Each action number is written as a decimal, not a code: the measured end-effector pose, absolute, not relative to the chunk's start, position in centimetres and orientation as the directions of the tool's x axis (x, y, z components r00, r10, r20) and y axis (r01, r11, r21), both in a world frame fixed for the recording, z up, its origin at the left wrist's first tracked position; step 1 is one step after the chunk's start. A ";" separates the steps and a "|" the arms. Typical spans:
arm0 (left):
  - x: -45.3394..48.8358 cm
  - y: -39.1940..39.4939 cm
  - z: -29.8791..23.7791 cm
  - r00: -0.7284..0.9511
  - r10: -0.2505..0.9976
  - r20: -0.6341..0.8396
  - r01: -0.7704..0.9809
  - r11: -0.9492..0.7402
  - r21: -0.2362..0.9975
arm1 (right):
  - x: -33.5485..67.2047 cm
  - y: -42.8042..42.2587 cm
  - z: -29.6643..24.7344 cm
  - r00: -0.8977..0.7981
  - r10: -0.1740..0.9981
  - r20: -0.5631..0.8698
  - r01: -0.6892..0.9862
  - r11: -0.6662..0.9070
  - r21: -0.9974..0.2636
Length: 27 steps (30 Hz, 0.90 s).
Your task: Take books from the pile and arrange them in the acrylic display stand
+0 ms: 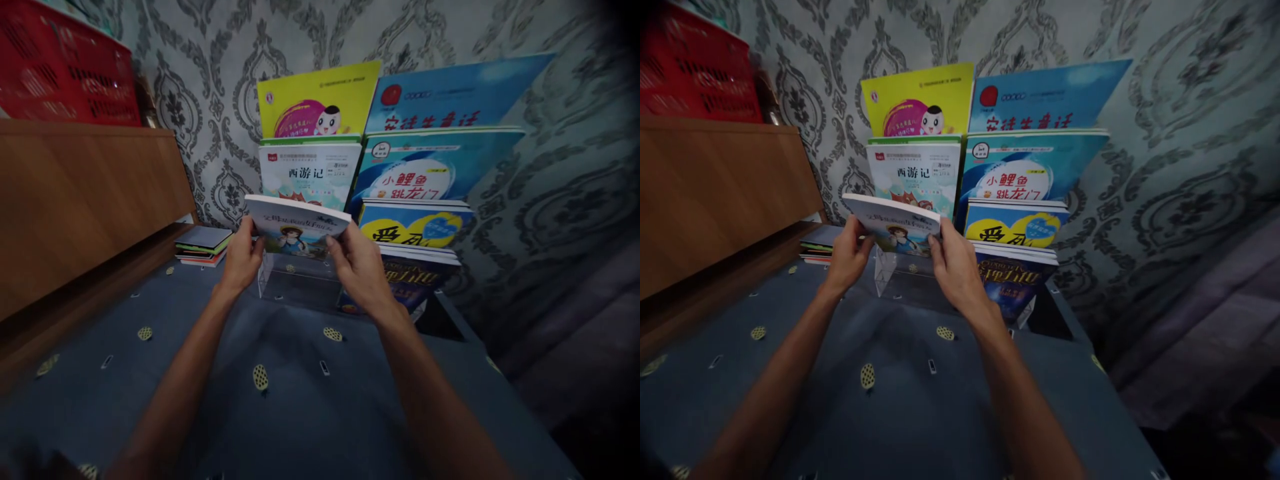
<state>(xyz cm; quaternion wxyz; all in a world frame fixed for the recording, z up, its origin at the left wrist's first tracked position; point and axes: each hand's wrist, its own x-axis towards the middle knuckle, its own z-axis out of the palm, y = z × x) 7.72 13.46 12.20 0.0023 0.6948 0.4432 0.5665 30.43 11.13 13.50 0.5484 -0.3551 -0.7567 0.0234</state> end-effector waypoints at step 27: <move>7.6 15.8 9.2 -0.062 0.686 0.725 0.638 -0.532 0.557 | 29.9 13.3 11.0 -0.187 0.633 0.751 0.504 0.718 -0.480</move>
